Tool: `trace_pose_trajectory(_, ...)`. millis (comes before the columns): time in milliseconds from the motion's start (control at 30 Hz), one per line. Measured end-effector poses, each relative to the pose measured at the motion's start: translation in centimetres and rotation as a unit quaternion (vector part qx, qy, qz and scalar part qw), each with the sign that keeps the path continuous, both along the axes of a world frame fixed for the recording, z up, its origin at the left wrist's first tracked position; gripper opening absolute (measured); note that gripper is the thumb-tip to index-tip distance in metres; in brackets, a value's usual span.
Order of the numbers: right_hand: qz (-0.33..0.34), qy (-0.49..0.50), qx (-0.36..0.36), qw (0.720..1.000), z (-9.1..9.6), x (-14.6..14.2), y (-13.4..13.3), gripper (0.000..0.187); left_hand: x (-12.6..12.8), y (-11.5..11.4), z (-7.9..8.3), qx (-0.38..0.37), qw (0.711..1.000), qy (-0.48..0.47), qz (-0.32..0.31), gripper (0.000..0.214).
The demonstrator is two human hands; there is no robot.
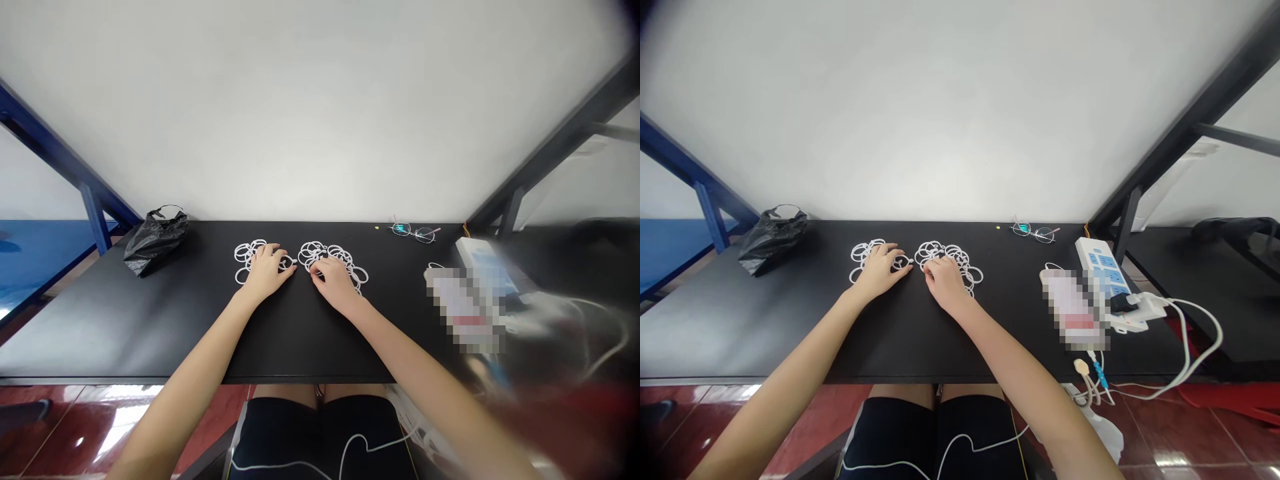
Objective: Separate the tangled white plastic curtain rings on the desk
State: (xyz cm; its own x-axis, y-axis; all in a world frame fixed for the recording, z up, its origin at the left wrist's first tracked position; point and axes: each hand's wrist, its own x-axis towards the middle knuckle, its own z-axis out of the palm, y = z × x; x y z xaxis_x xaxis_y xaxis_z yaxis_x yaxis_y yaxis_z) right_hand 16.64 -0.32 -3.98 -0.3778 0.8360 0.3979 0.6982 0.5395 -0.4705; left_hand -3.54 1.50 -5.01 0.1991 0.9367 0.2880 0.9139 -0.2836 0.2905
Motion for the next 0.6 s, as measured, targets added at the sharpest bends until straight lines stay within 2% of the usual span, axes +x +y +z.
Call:
trace_pose_trajectory(267,0.003,0.064,0.014,0.998,0.29,-0.04,-0.15,0.02,-0.16,0.11,-0.22,0.015,1.0,-0.013,-0.009,0.037)
trace_pose_trajectory(600,-0.007,0.118,0.07,0.991,0.19,-0.09,-0.11,0.02,0.07,-0.26,0.53,0.016,0.999,-0.027,-0.018,0.034)
